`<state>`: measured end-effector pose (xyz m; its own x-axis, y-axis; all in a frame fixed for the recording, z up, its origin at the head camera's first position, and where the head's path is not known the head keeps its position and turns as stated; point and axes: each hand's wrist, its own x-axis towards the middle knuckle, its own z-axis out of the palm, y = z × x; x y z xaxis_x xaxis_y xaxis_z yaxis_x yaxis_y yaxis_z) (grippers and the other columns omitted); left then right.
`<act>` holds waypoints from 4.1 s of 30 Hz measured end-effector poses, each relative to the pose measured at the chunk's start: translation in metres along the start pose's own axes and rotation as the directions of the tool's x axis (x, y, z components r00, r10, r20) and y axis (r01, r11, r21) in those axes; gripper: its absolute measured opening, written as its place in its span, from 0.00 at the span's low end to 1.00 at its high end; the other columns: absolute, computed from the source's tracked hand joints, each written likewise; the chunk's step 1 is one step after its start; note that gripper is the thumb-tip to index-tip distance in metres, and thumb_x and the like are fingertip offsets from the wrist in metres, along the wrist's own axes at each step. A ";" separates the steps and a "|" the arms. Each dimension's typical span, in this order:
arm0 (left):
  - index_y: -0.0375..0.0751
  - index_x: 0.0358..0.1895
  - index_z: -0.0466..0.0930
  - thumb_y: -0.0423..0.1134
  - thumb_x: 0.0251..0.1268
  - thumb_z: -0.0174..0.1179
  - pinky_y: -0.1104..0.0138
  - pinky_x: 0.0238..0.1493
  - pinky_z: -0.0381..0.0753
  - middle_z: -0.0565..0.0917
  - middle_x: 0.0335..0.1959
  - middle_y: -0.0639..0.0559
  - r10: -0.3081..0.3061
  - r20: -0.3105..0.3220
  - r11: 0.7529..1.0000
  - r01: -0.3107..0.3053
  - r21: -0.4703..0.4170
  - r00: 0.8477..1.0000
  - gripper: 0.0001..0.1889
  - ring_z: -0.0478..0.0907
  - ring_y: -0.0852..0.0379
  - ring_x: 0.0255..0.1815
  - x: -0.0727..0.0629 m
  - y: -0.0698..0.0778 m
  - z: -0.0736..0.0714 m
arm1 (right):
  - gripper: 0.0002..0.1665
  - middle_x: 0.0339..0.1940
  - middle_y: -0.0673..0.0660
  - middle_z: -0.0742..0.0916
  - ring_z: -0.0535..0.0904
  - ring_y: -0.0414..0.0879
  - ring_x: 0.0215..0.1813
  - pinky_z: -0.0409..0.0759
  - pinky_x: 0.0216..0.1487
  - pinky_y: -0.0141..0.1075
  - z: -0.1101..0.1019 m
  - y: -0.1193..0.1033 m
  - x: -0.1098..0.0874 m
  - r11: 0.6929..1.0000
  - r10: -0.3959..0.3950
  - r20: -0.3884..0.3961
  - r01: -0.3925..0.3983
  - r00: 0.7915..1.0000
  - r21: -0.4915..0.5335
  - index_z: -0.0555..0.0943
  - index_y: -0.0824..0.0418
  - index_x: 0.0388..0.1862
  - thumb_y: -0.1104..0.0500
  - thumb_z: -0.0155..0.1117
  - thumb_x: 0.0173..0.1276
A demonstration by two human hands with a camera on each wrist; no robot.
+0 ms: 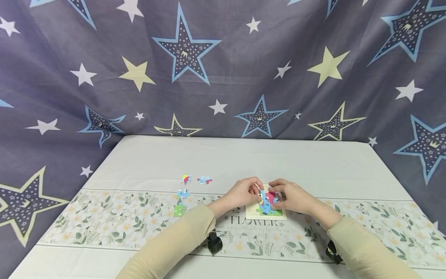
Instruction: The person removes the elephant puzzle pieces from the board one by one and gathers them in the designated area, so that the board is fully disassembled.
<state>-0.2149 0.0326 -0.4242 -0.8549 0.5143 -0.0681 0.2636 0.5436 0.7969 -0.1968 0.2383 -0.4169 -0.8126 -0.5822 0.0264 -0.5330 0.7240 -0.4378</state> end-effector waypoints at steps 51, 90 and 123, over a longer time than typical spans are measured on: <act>0.49 0.38 0.81 0.37 0.56 0.62 0.70 0.22 0.68 0.78 0.24 0.58 0.028 -0.071 0.998 -0.032 -0.058 0.997 0.07 0.69 0.60 0.20 -0.027 -0.019 -0.056 | 0.34 0.60 0.61 0.74 0.70 0.58 0.60 0.71 0.54 0.49 -0.001 -0.002 -0.001 1.000 0.004 0.007 -0.004 1.000 -0.020 0.76 0.67 0.55 0.47 0.68 0.54; 0.48 0.35 0.81 0.36 0.54 0.64 0.67 0.28 0.70 0.80 0.23 0.55 -0.071 -0.138 0.996 0.078 0.047 0.988 0.06 0.75 0.53 0.26 -0.066 -0.075 -0.129 | 0.34 0.60 0.59 0.73 0.70 0.56 0.60 0.72 0.53 0.47 0.000 -0.002 -0.002 1.000 0.012 0.002 -0.012 1.000 0.004 0.76 0.66 0.55 0.46 0.67 0.54; 0.45 0.34 0.81 0.34 0.52 0.64 0.67 0.29 0.70 0.78 0.25 0.56 -0.105 -0.147 0.977 0.129 0.168 0.984 0.05 0.72 0.60 0.25 -0.071 -0.081 -0.125 | 0.34 0.60 0.60 0.73 0.70 0.57 0.59 0.72 0.52 0.47 0.001 -0.003 -0.003 1.000 0.010 0.003 -0.010 1.000 0.001 0.76 0.66 0.55 0.47 0.68 0.54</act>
<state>-0.2312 -0.1312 -0.4090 -0.9342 0.3513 -0.0620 0.2223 0.7092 0.6690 -0.1923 0.2374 -0.4160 -0.8172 -0.5760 0.0189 -0.5244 0.7297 -0.4388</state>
